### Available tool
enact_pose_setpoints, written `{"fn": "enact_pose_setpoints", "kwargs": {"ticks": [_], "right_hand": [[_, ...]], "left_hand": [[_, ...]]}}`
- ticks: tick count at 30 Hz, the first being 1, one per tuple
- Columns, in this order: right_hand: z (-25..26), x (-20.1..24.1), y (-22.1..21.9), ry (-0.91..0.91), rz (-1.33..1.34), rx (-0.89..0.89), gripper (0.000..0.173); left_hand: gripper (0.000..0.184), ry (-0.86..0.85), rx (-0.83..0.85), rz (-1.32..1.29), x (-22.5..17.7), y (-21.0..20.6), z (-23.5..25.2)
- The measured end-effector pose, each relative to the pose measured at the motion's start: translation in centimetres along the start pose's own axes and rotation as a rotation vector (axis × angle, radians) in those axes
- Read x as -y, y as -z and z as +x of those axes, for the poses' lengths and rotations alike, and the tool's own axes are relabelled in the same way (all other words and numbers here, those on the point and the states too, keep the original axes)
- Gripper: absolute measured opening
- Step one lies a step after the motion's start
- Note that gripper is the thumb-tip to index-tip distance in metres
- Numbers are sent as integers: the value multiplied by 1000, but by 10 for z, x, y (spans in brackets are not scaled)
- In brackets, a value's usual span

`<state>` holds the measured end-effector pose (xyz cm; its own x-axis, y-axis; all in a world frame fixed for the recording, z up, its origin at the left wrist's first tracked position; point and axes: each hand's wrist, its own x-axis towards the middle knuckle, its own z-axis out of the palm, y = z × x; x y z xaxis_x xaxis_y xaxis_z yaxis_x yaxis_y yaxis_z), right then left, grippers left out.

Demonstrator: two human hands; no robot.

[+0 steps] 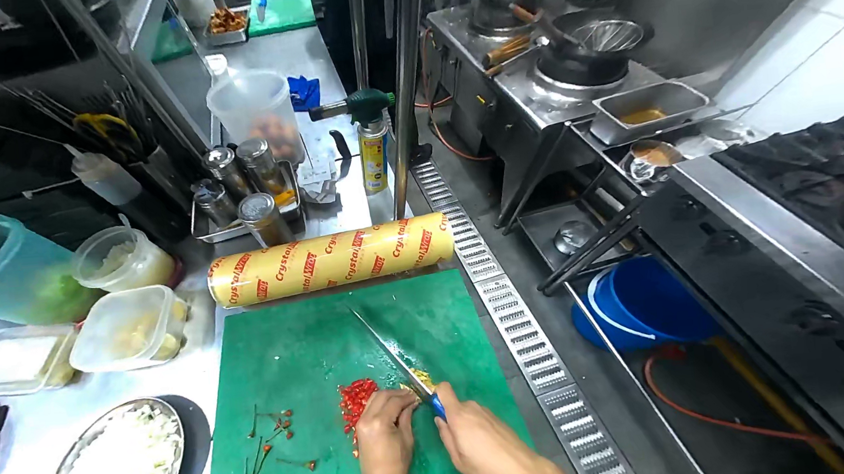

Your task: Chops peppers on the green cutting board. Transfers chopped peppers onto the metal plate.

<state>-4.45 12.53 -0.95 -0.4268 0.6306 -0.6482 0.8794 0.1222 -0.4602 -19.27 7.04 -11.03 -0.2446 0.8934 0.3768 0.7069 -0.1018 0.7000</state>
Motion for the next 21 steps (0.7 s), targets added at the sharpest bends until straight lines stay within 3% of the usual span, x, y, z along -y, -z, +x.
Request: {"fn": "enact_pose_setpoints", "kwargs": {"ticks": [14, 21], "right_hand": [[7, 7, -5, -22, -62, 89, 41], [9, -3, -1, 19, 10, 51, 41]], "left_hand": [[9, 26, -21, 7, 0, -2, 0], [7, 76, 34, 47, -6, 0, 6]]}}
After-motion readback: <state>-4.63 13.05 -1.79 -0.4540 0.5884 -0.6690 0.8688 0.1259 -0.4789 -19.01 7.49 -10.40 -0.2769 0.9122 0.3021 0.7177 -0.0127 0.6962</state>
